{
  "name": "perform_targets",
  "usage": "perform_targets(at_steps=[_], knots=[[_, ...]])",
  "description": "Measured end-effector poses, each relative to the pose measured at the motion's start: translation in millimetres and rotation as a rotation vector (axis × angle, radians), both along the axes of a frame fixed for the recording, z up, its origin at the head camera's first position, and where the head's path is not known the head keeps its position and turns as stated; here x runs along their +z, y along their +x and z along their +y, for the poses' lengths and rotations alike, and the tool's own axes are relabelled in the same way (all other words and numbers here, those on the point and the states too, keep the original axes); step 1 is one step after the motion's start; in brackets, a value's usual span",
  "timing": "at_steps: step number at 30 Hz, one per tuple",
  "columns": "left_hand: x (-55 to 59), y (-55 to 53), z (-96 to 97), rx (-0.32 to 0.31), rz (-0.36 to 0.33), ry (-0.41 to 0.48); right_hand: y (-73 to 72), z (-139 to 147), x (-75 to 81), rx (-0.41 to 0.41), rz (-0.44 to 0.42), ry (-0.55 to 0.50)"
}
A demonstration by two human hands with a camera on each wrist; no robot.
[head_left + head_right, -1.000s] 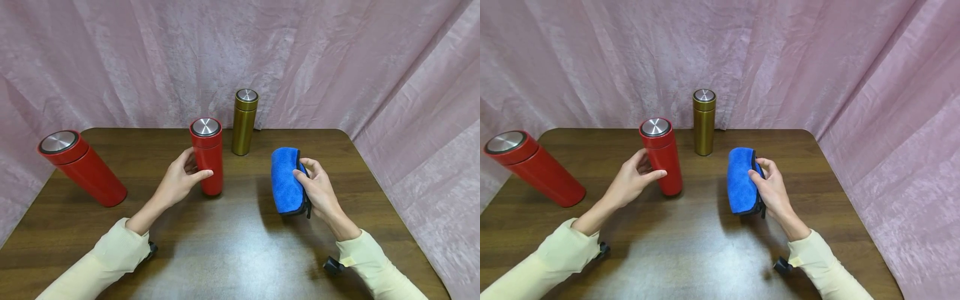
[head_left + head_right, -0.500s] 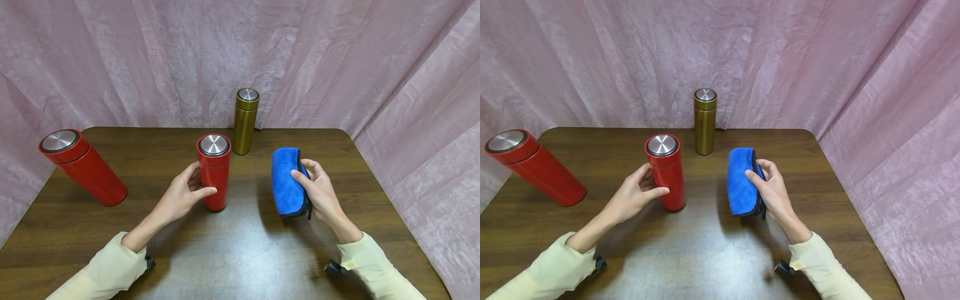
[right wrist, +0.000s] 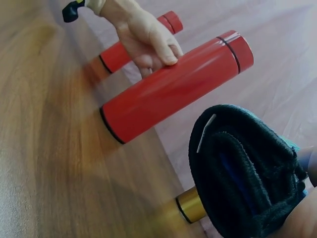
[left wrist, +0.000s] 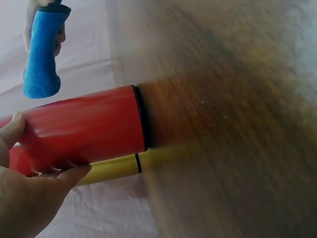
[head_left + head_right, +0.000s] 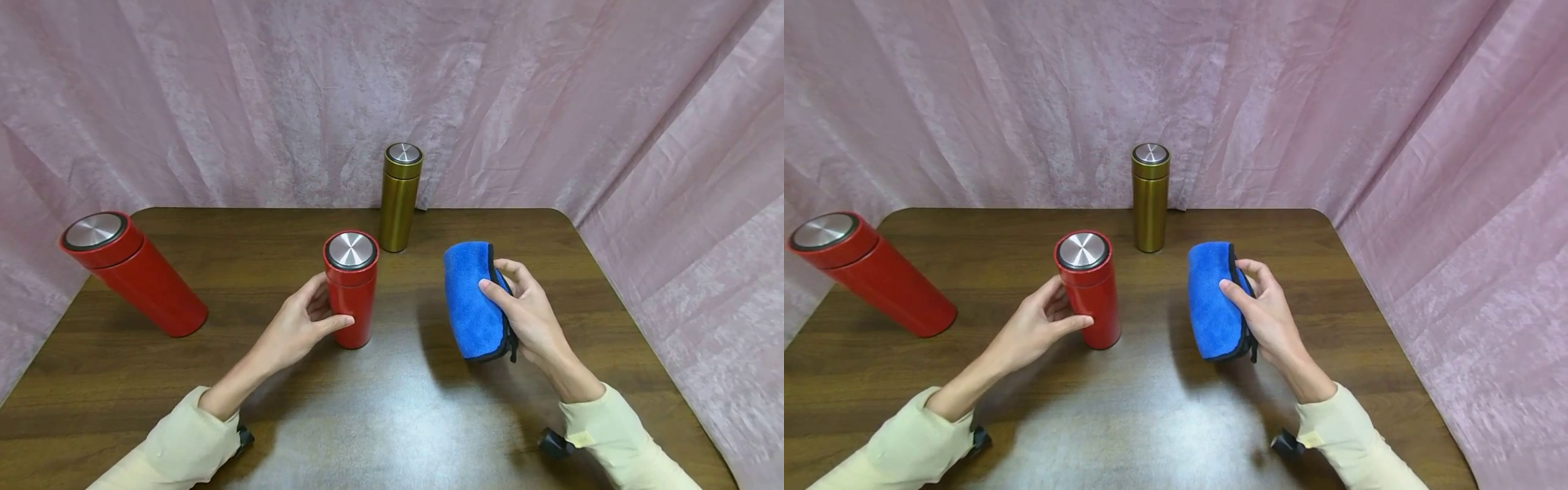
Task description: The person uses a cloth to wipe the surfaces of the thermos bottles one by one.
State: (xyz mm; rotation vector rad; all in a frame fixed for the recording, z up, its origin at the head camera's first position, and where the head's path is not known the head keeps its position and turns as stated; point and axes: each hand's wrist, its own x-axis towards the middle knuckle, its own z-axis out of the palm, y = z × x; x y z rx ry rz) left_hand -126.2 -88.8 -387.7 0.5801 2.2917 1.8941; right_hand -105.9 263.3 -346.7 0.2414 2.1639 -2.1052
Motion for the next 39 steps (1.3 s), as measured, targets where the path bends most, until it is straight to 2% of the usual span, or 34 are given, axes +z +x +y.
perform_targets(at_steps=[9,15,23,27,32,39], knots=[[-0.2,3.0,-2.3,-0.004,-0.015,0.024,6.7,-4.5,19.2,0.120,0.019,0.020],[1.5,1.7,-1.3,0.047,0.024,0.030,6.1,-16.0,45.2,0.232,0.068,-0.021],[2.8,0.3,0.0,0.077,0.042,0.011,-2.4,-47.7,86.2,0.379,0.176,0.000],[3.0,0.4,-0.7,0.071,0.021,0.013,-13.7,-67.5,99.6,0.464,0.179,0.024],[2.2,0.2,-1.5,0.051,0.010,0.012,-33.8,-86.5,109.7,0.525,0.159,0.152],[1.0,0.8,-0.3,0.043,0.012,0.000,-59.7,-92.3,118.2,0.525,0.269,0.468]])
